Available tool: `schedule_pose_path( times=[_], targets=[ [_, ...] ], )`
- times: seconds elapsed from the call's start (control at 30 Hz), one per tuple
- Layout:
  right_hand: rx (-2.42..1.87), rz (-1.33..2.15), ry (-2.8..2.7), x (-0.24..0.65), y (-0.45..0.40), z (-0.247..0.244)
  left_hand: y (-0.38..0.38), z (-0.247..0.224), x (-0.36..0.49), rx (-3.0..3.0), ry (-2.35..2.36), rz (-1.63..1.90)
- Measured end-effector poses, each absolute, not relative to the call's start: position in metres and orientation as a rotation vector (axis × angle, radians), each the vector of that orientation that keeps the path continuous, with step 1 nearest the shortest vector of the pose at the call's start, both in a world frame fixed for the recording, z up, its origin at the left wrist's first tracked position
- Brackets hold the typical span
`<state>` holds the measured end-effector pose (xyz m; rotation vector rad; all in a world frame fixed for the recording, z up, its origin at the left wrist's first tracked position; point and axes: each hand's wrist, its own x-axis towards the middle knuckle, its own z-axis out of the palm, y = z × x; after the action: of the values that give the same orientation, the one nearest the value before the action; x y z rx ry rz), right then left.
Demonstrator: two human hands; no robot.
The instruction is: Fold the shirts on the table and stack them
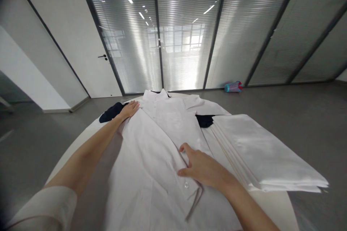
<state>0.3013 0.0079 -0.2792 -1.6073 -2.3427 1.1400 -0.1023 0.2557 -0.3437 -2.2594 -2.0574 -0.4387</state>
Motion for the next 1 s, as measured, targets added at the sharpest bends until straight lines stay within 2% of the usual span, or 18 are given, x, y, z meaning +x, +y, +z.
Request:
schedule_pose_path(
  times=[0.3,0.47,0.63,0.7,0.87,1.0],
  targets=[
    [-1.575,1.236,-2.328,0.304,0.009,-0.276,0.202,-0.334,-0.104,-2.264,-1.911,-0.333],
    [-1.564,1.282,-2.331,0.305,0.010,-0.272,0.151,-0.344,-0.126,-2.228,-2.014,-0.237],
    [-1.584,1.341,-2.320,0.306,0.012,-0.273,0.136,-0.355,-0.129,-2.210,-2.084,-0.165],
    [-1.586,1.360,-2.309,0.307,0.013,-0.274,0.138,-0.351,-0.129,-2.204,-2.104,-0.252],
    [-1.562,1.357,-2.318,0.307,0.015,-0.277,0.141,-0.325,-0.162,-2.022,-2.408,-0.792],
    [-1.538,1.350,-2.363,0.306,0.016,-0.278,0.128,-0.315,-0.193,-2.110,-2.507,-0.888]
  ],
)
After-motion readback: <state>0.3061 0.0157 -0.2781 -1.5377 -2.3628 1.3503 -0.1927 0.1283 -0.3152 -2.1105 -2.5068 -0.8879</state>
